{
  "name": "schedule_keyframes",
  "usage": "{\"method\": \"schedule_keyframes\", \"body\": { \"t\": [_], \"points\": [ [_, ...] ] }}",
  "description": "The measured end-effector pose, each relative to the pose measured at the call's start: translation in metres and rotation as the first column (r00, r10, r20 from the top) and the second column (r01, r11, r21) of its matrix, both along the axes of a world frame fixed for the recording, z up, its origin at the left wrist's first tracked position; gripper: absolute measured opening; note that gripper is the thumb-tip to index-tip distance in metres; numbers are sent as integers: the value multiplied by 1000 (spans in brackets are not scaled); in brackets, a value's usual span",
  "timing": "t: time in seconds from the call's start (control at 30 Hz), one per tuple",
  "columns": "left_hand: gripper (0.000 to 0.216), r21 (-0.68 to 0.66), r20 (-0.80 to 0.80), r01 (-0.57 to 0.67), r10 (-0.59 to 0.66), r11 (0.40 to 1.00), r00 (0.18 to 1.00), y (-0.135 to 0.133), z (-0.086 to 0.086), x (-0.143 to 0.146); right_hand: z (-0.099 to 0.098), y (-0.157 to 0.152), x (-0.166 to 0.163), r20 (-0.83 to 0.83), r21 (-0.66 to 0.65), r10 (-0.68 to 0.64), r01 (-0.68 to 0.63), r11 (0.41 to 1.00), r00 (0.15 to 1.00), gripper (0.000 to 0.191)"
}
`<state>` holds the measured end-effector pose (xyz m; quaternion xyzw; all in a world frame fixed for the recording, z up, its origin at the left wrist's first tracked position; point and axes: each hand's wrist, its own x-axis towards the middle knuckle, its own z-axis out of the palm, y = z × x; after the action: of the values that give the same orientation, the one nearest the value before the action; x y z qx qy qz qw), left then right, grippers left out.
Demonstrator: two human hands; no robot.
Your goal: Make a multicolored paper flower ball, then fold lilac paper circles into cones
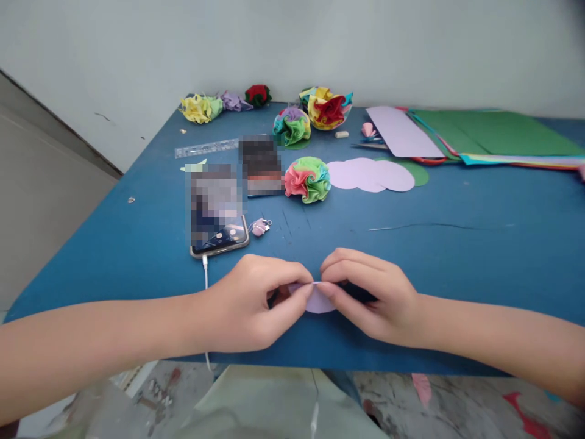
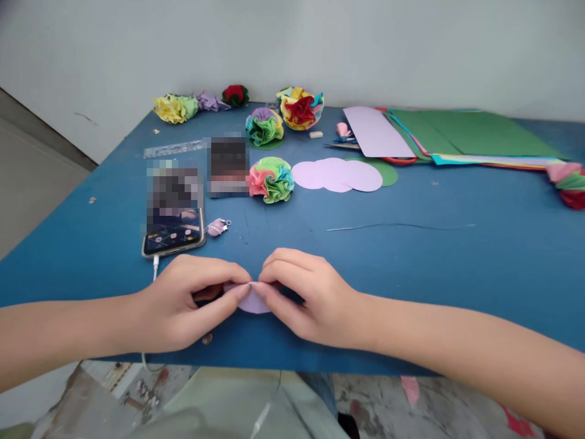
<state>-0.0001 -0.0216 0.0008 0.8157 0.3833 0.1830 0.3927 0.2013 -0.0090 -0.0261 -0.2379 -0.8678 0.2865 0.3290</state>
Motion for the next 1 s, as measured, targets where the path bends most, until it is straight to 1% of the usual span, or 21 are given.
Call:
{"method": "schedule_keyframes", "body": {
  "t": [0.1,0.2,0.3,0.4,0.47,0.6,0.67,0.73,0.8,0.83,0.87,0.9,0.93,0.97,1.0],
  "points": [
    [23,-158,-14,103,-107,982,994,5,3,-1,1,-1,0,-5,-14,19,-19,1000,1000,6],
    [27,-209,20,164,-164,964,986,8,2,-1,2,0,2,13,-59,61,-60,996,998,4],
    [30,-217,50,130,-122,967,991,6,-2,-1,1,2,2,71,-100,83,-75,992,994,9],
    [33,-234,56,77,-66,969,996,3,-5,0,0,3,2,123,-81,82,-73,994,989,20],
    [37,-281,65,54,-37,958,997,2,-7,1,-2,4,2,111,-53,56,-50,997,992,23],
    [39,-406,114,35,12,913,993,2,-8,0,-3,5,2,58,-36,22,-20,999,998,31],
    [39,-437,131,38,22,899,991,3,-7,-1,-2,5,2,34,-44,34,-32,998,999,32],
    [40,-438,127,36,22,898,992,4,-5,-2,-1,5,4,17,-74,42,-41,996,999,29],
    [40,-378,103,24,17,925,994,4,-4,-4,1,4,5,14,-101,26,-25,995,1000,26],
    [38,-312,86,3,25,950,996,4,-5,-4,1,4,5,19,-105,9,-7,994,1000,25],
    [32,-214,71,-33,49,976,996,4,-6,-5,1,4,6,25,-102,-9,12,995,1000,26],
    [25,-85,60,-79,84,993,995,3,-7,-6,1,5,6,30,-94,-28,31,995,999,27],
    [19,62,58,-129,125,990,990,3,-9,-7,1,5,6,36,-86,-46,49,995,998,28],
    [15,207,61,-172,163,963,985,2,-11,-7,0,5,6,42,-77,-62,65,995,997,29],
    [12,329,60,-193,184,924,981,1,-13,-8,-1,5,5,50,-66,-75,78,995,996,30]
  ]
}}
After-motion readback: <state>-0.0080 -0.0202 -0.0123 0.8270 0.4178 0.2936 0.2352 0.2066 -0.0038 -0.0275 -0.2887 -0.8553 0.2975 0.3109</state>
